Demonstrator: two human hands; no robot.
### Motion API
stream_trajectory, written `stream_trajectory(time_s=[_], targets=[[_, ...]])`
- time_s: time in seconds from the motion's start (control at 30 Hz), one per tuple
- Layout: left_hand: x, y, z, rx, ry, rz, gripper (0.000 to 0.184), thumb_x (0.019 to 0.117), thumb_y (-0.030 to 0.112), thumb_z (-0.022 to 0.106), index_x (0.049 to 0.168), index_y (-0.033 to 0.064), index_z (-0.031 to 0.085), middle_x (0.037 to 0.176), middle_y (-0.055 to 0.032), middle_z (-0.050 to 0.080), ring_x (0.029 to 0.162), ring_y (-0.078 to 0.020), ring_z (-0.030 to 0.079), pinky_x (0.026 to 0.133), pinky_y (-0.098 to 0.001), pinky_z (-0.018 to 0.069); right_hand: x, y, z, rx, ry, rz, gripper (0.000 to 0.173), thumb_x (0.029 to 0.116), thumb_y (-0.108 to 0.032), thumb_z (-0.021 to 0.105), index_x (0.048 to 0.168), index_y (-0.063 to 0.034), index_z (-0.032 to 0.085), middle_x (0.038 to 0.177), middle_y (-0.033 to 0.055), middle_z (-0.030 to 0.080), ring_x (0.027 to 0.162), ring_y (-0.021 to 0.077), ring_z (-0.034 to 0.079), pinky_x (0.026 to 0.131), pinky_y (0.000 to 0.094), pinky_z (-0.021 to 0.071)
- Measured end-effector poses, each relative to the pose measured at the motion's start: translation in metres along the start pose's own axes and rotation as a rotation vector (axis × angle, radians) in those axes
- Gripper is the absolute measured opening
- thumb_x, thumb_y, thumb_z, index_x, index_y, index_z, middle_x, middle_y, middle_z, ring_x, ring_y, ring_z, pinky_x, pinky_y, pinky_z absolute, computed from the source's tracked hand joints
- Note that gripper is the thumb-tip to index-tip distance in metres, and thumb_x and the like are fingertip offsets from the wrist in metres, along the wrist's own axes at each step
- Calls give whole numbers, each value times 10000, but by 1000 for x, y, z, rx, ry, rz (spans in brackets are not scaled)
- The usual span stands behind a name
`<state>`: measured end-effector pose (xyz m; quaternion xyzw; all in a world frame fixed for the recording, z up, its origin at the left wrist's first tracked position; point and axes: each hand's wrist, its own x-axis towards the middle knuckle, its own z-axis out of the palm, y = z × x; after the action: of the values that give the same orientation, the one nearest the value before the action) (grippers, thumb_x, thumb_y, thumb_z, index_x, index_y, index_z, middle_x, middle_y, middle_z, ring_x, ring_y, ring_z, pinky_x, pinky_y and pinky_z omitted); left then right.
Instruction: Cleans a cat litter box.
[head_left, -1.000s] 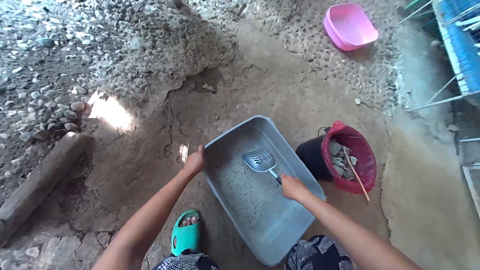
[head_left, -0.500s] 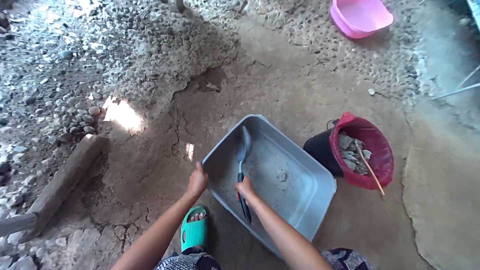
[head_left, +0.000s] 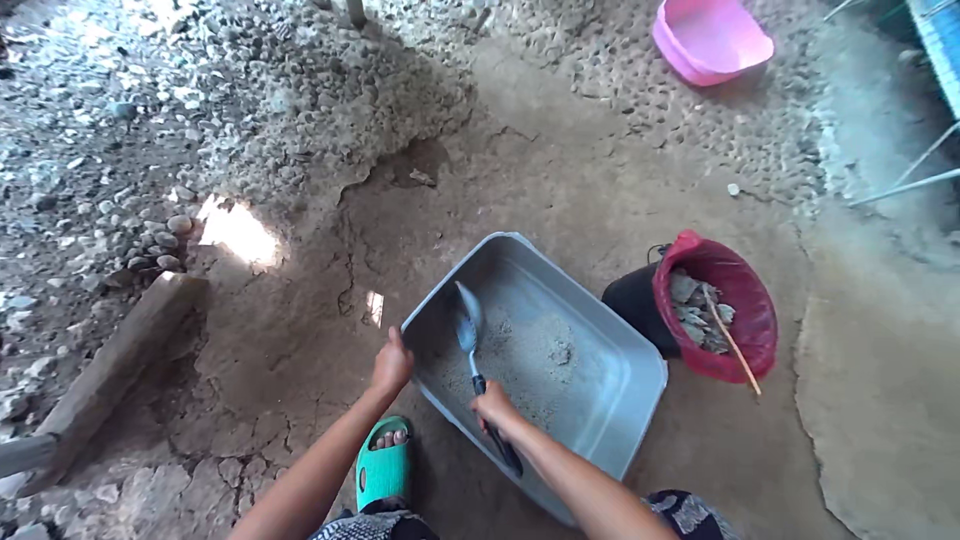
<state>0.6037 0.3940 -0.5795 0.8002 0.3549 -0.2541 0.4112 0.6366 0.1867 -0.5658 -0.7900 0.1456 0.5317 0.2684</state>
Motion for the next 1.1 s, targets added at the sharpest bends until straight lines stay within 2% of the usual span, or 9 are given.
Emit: stream_trajectory(time_s=[0.17,0.33,0.4,0.5,0.6,0.73,0.9,1.0,1.1], targets=[[-1,1,1,-10,13,25,598,1025,90,513,1558,10,255,1232,-285,647,1153,-429,655,983,-579,510,34,-32,-39,101,183,-40,342,972,-57,596,1286,17,485,806,111,561,540,176,543,517,344,511],[35,3,-24,1,26,170,498,1022,63,497,1508,27,393,1262,-309,624,1184,-472,626,998,-629,487,-14,14,-43,-421,-27,-39,392,960,-78,607,1340,0,548,1053,212,648,818,311,658,746,491,549],[53,4,-43,-171,168,219,427,1011,101,569,1425,7,522,1258,-279,647,1180,-442,631,1015,-615,475,-36,26,-72,-550,99,-84,427,944,-86,646,1362,-20,584,1192,248,670,1057,391,675,909,568,535],[52,-11,-42,-643,236,228,576,1020,137,614,1514,-20,364,1411,-255,562,1224,-349,610,998,-502,505,-48,49,-135,-565,547,-278,473,863,-43,748,1319,26,649,1440,320,514,1289,514,534,1027,666,455],[-13,-11,9,-918,-61,82,857,977,119,681,1622,79,117,1489,-251,465,1221,-331,597,956,-482,541,-20,71,-199,-424,729,-383,489,806,38,765,1283,74,663,1616,327,297,1458,546,327,1142,717,282],[-39,-32,68,-901,-144,-21,791,928,-39,658,1575,11,206,1376,-256,554,1155,-316,627,950,-474,538,4,54,-215,-349,572,-393,466,812,106,724,1265,132,621,1482,356,447,1338,489,493,1109,592,416],[19,-94,-44,-1023,258,-45,507,1073,190,471,1549,87,329,1297,-178,596,1047,-210,645,882,-421,552,-50,-26,-129,-379,379,-582,492,814,105,698,1297,127,606,1474,329,470,1330,436,518,1108,515,437],[-15,-53,-87,-1038,301,-103,492,1114,303,405,1569,129,336,1353,-184,579,1105,-229,631,930,-434,527,-55,-24,-138,-358,361,-619,512,823,105,682,1326,119,589,1440,316,517,1315,417,541,1105,524,441],[-51,9,-56,-1038,143,-41,492,1121,254,386,1580,109,283,1314,-194,571,1053,-221,627,888,-410,534,-52,32,-197,-245,541,-531,475,841,119,664,1308,137,576,1201,331,653,1114,449,642,974,604,493]])
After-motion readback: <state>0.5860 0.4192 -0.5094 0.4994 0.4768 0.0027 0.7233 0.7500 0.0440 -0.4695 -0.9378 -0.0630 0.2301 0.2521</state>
